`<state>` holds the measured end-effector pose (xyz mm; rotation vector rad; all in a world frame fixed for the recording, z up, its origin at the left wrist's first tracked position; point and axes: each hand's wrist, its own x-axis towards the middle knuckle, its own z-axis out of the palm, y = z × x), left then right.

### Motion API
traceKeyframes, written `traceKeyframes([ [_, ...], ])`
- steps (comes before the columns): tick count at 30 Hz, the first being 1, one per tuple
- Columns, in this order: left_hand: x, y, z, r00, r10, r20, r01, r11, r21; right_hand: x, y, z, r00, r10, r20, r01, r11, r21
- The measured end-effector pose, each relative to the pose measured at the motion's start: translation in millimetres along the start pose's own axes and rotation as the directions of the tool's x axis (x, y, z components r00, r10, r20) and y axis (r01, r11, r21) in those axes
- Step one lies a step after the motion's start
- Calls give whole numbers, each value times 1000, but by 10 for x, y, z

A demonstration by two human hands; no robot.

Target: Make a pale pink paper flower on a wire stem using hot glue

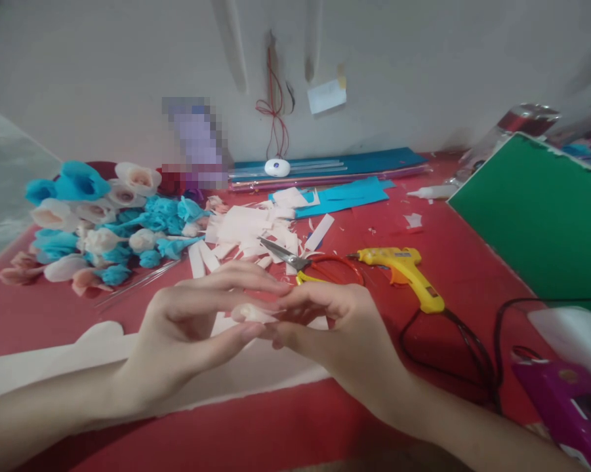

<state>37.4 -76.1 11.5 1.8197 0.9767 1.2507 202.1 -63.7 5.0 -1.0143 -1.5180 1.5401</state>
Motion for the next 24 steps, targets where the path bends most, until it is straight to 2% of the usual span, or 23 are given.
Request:
traceKeyframes([
  [8,-20,-26,-15,999,51,-17,-51,999,-7,-8,9,-22,999,17,50,-13,998,-66],
  [14,-6,-39,-28,999,19,-31,-19,1000,-8,-21,-6,-13,996,-38,84,49,991,-123],
  [21,5,-23,-52,999,-33,0,33,999,-36,-38,-12,-6,999,-44,27,47,991,-125],
  [24,-11,-26,-62,997,-78,-7,77,994,-72,-51,-30,4,998,-50,40,55,988,-146],
])
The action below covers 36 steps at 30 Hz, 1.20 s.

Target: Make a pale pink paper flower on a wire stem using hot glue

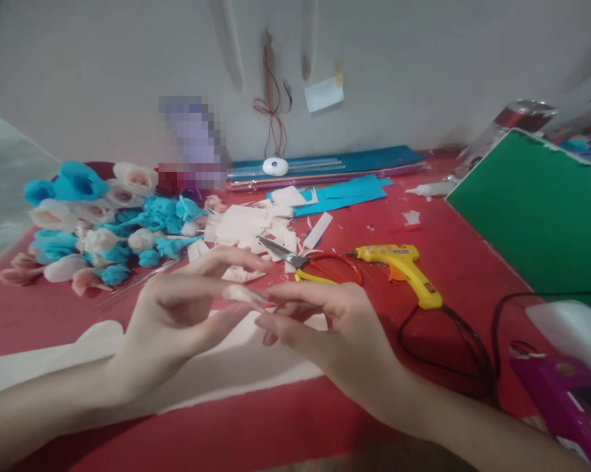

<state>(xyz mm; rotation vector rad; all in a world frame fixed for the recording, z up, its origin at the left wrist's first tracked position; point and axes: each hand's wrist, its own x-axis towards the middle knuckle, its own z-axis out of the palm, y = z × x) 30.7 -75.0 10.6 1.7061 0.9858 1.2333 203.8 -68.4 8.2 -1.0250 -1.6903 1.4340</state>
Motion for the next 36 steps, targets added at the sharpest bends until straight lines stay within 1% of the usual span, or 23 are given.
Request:
traceKeyframes([
  [4,-10,-6,0,999,-43,7,43,999,-28,-11,-25,5,1000,5,8,-6,999,33],
  [9,3,4,-1,999,-46,5,46,998,-44,12,-30,-10,999,20,43,-20,1000,-10],
  [11,12,6,-10,997,-75,25,76,996,-46,23,-29,-17,999,25,48,-26,1000,12],
  [13,19,-9,-21,992,-106,69,111,992,-64,26,-25,-22,998,41,44,-43,998,54],
  [15,21,-46,-28,989,-116,93,129,981,-147,23,-18,-26,998,61,33,-64,992,111],
  [17,19,-99,-27,991,-118,57,128,958,-256,19,-10,-30,997,76,29,-80,982,169],
  [19,17,-148,-19,993,-115,3,110,945,-308,16,-3,-33,995,90,30,-95,972,216],
  [21,16,-175,-9,993,-114,2,110,949,-296,16,2,-34,994,103,34,-108,965,239],
  [25,10,-159,1,992,-106,62,119,956,-268,14,5,-28,996,83,45,-91,967,236],
  [28,2,-137,-3,995,-85,53,95,962,-256,11,-1,-24,996,74,55,-84,971,225],
  [32,0,-143,-7,996,-68,54,79,961,-264,4,-9,-14,998,47,33,-52,982,183],
  [36,3,-149,0,995,-73,62,87,958,-274,-9,1,-8,999,14,40,-20,987,158],
])
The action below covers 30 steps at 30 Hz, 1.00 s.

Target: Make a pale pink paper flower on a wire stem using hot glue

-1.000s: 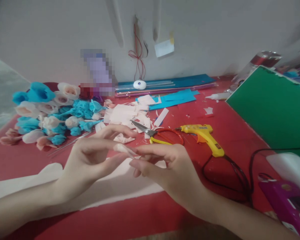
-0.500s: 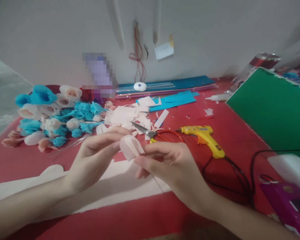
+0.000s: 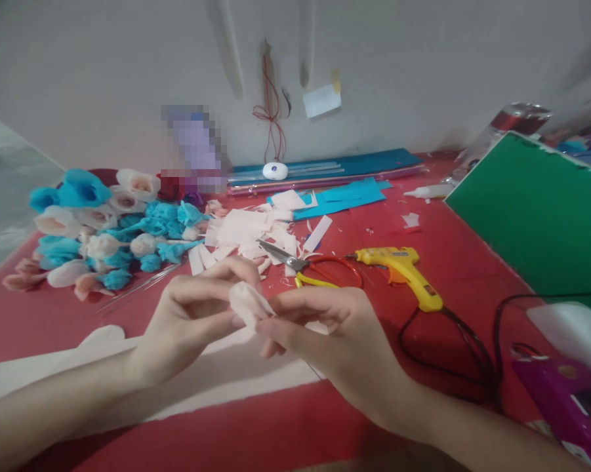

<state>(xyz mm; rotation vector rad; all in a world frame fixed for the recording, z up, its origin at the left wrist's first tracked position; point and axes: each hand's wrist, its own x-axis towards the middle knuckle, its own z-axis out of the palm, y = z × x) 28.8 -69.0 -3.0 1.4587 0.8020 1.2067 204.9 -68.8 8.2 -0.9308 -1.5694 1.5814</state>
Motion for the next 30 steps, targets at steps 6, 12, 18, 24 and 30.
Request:
traceKeyframes([
  [6,13,-11,14,999,-43,21,44,997,-59,-5,-1,5,996,78,37,-83,989,126],
  [12,19,-34,22,993,-118,27,120,991,-66,15,-1,24,988,140,71,-151,970,192],
  [18,4,-26,27,990,-138,3,138,988,-69,43,3,22,991,125,50,-132,976,172],
  [24,5,-37,6,995,-96,-10,95,993,-76,29,2,-5,996,54,74,-53,999,-15],
  [30,-6,-35,7,996,-84,-28,83,996,-41,15,37,6,998,56,1,-56,998,-9],
])
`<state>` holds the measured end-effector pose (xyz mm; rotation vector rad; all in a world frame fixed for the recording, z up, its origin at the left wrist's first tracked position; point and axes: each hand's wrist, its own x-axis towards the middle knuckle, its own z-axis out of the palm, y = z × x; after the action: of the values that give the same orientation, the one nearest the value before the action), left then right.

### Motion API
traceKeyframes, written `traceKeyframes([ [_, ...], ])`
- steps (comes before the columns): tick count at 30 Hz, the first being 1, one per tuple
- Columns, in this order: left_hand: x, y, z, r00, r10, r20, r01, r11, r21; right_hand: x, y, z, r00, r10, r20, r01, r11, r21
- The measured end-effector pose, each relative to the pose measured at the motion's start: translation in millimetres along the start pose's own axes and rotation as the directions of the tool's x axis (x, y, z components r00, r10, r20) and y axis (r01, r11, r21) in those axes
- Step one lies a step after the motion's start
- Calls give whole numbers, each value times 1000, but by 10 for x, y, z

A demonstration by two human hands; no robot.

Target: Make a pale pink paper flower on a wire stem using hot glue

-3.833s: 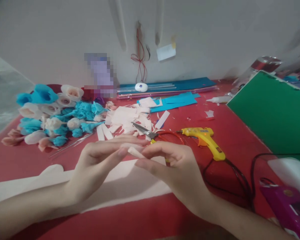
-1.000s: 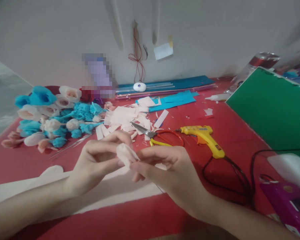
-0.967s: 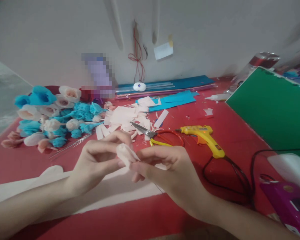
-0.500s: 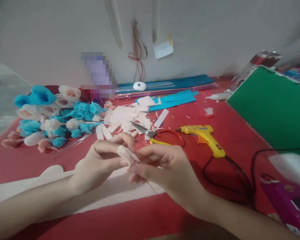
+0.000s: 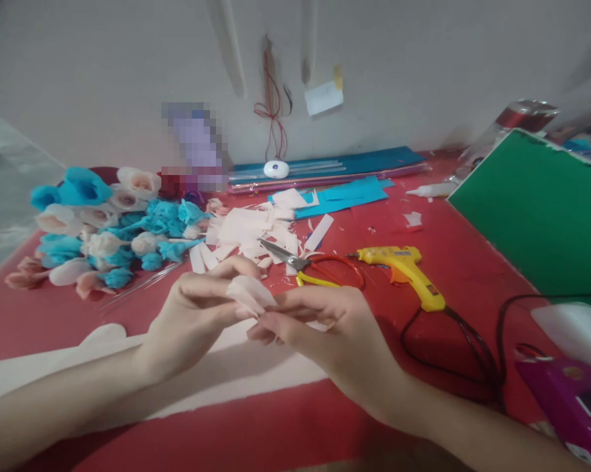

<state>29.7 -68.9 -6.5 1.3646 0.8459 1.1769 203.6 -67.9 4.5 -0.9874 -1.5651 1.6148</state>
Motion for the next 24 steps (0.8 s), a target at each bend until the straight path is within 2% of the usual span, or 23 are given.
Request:
traceKeyframes([
  [7,5,-20,6,999,27,31,-26,999,-46,2,26,19,1000,-11,-6,12,997,79],
  [12,-10,-15,13,999,21,43,-17,996,-89,15,31,24,999,-45,-25,46,998,52],
  [18,-12,16,13,998,32,50,-29,998,-57,21,17,23,993,-107,-45,108,994,7],
  [24,2,-15,19,999,47,22,-46,998,-31,22,25,44,994,-95,-62,95,995,-11],
])
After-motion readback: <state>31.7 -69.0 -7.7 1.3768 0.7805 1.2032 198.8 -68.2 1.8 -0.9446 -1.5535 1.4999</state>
